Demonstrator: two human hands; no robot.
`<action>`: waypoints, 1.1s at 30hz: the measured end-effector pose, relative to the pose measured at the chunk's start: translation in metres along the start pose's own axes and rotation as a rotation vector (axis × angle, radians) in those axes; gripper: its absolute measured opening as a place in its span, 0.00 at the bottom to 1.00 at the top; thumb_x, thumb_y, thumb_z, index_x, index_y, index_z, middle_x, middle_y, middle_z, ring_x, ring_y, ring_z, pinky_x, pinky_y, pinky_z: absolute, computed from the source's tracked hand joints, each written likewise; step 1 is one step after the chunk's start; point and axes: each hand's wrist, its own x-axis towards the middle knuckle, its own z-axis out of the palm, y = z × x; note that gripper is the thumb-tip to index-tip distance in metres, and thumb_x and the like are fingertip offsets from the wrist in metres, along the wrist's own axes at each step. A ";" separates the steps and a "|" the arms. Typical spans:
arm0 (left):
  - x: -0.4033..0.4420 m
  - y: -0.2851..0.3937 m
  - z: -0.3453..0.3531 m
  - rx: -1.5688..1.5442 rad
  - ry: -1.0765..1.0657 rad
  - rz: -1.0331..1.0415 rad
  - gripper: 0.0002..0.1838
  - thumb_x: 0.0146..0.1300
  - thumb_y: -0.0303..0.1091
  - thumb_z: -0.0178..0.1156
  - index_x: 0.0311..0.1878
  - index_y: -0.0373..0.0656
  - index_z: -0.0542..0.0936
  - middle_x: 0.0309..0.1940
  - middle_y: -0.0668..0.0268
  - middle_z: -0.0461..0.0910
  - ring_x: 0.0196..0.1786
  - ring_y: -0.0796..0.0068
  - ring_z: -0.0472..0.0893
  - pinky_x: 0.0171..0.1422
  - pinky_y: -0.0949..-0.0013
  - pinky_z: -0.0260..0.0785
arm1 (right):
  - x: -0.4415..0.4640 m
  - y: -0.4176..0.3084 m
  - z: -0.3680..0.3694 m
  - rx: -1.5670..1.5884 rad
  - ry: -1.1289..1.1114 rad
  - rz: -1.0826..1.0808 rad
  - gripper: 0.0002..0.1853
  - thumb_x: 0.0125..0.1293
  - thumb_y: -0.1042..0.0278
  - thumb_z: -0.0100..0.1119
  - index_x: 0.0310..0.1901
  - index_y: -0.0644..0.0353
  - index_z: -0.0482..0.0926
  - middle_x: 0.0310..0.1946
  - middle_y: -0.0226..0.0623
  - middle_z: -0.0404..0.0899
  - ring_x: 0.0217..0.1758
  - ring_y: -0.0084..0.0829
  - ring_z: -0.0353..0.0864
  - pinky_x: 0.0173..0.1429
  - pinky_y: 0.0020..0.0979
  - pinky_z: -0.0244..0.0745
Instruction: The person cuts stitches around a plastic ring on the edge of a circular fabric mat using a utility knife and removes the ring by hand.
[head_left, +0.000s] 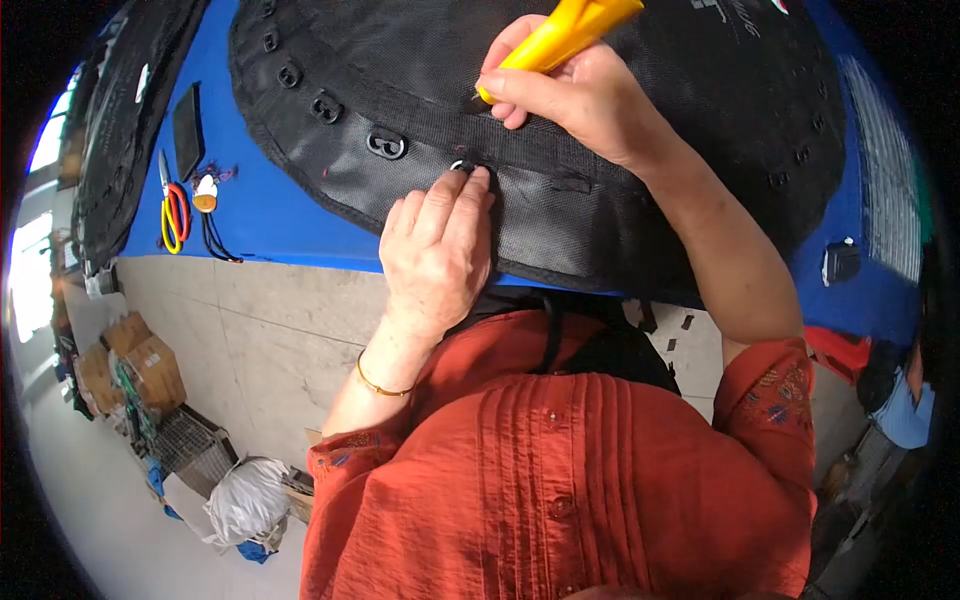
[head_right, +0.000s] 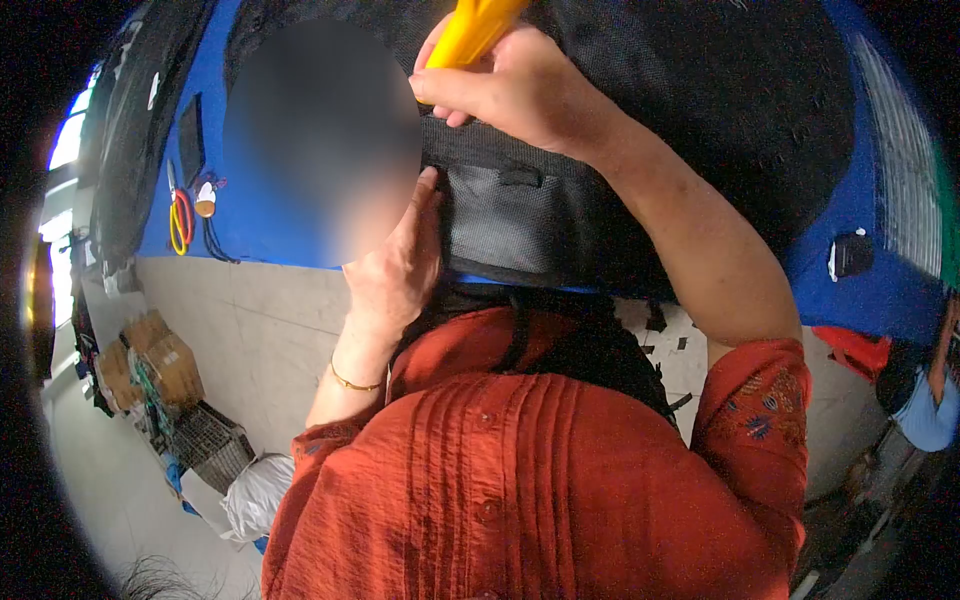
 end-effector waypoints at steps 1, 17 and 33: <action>-0.001 -0.001 0.002 0.004 0.002 -0.001 0.18 0.61 0.22 0.74 0.54 0.41 0.88 0.47 0.60 0.86 0.38 0.62 0.83 0.45 0.62 0.77 | 0.000 0.000 0.000 -0.036 -0.030 -0.045 0.07 0.77 0.70 0.64 0.52 0.60 0.82 0.44 0.32 0.85 0.43 0.19 0.86 0.51 0.23 0.83; -0.002 0.001 0.004 0.002 0.091 0.014 0.15 0.60 0.25 0.74 0.50 0.39 0.88 0.52 0.60 0.86 0.39 0.63 0.81 0.44 0.63 0.75 | 0.002 0.006 0.004 -0.255 0.091 -0.248 0.12 0.75 0.60 0.71 0.46 0.59 0.82 0.37 0.26 0.81 0.40 0.18 0.80 0.43 0.23 0.75; -0.004 0.001 0.013 -0.072 0.173 0.013 0.16 0.59 0.22 0.74 0.50 0.39 0.86 0.47 0.60 0.87 0.38 0.61 0.82 0.44 0.62 0.74 | -0.014 -0.039 -0.003 -0.463 -0.068 -0.319 0.15 0.73 0.80 0.62 0.59 0.62 0.79 0.57 0.38 0.87 0.62 0.27 0.86 0.69 0.30 0.79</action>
